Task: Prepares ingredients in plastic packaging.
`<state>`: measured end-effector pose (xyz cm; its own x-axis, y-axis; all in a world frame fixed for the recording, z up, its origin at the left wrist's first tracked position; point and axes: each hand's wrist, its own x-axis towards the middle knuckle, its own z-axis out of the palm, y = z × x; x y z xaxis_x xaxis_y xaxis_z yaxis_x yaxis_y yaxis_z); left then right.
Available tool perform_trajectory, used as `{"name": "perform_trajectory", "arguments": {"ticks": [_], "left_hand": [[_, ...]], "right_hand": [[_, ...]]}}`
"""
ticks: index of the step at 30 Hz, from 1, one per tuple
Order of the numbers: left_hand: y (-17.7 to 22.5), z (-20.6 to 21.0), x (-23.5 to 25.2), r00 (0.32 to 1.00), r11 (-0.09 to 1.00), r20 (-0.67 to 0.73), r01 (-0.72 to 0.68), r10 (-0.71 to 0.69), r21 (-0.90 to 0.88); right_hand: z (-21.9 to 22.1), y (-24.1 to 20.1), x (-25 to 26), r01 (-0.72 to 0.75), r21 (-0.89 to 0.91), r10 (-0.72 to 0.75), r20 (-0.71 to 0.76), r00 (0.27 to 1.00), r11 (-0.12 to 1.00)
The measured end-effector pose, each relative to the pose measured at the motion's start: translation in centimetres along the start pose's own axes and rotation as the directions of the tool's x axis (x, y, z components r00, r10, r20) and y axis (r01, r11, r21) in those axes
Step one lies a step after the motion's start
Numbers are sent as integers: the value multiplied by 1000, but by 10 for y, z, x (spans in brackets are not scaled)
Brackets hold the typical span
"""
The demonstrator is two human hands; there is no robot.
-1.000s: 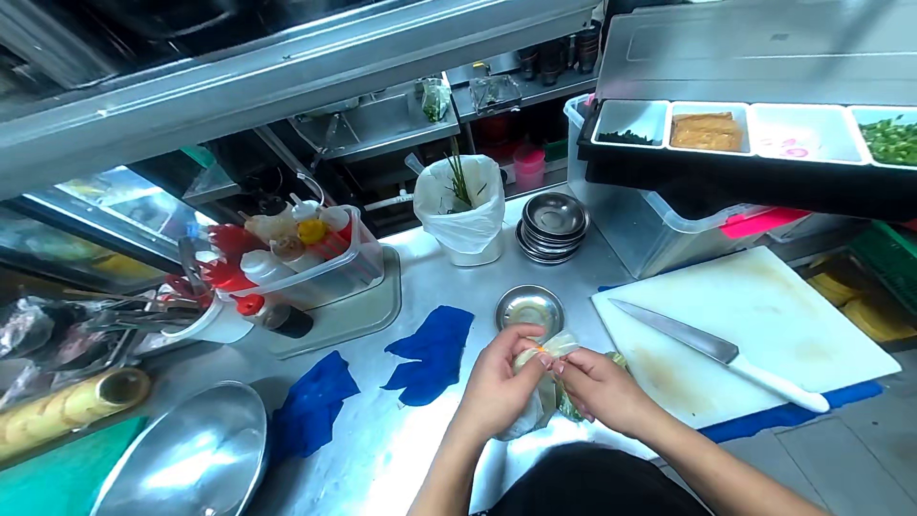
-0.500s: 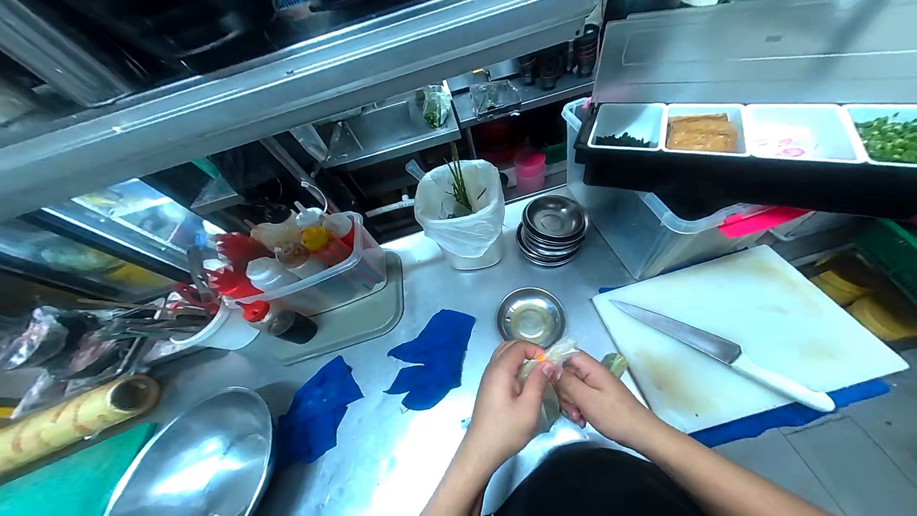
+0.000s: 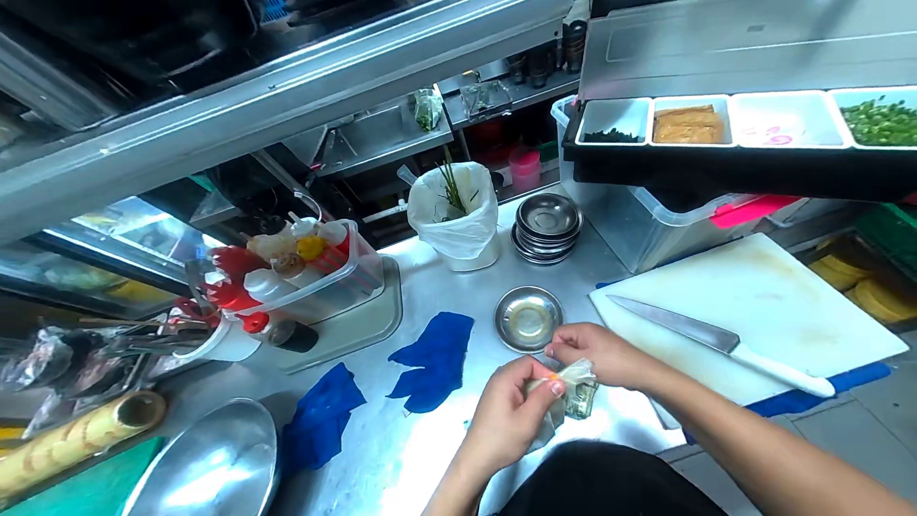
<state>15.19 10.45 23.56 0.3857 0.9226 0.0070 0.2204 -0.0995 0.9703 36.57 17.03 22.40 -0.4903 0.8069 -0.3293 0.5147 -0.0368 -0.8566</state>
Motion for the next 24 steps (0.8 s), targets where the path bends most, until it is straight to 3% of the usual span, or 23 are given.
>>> {"name": "perform_trajectory", "arguments": {"ticks": [3,5,9,11,14,19,24], "left_hand": [[4,0,3,995,990,72,53,-63,132],[3,6,6,997,964,49,51,-66,261],[-1,19,17,994,878,-98,84,-43,472],[-2,17,23,980,897,-187,141,-67,419],[-1,8,28,956,965,-262,184,-132,185],[-4,1,22,981,972,-78,162,-177,-167],[-9,-2,17,991,967,46,130,-123,-217]], "right_hand": [[-25,-30,-10,-66,217,43,112,993,974],[-38,-51,-23,-60,255,23,145,989,965],[-26,-76,-53,61,-154,-44,110,993,986],[-11,-73,-69,88,-205,-63,125,990,975],[2,-56,-83,42,-112,-28,123,992,993],[27,5,-62,74,266,-86,32,996,961],[33,64,-20,36,656,-129,94,987,754]]}}
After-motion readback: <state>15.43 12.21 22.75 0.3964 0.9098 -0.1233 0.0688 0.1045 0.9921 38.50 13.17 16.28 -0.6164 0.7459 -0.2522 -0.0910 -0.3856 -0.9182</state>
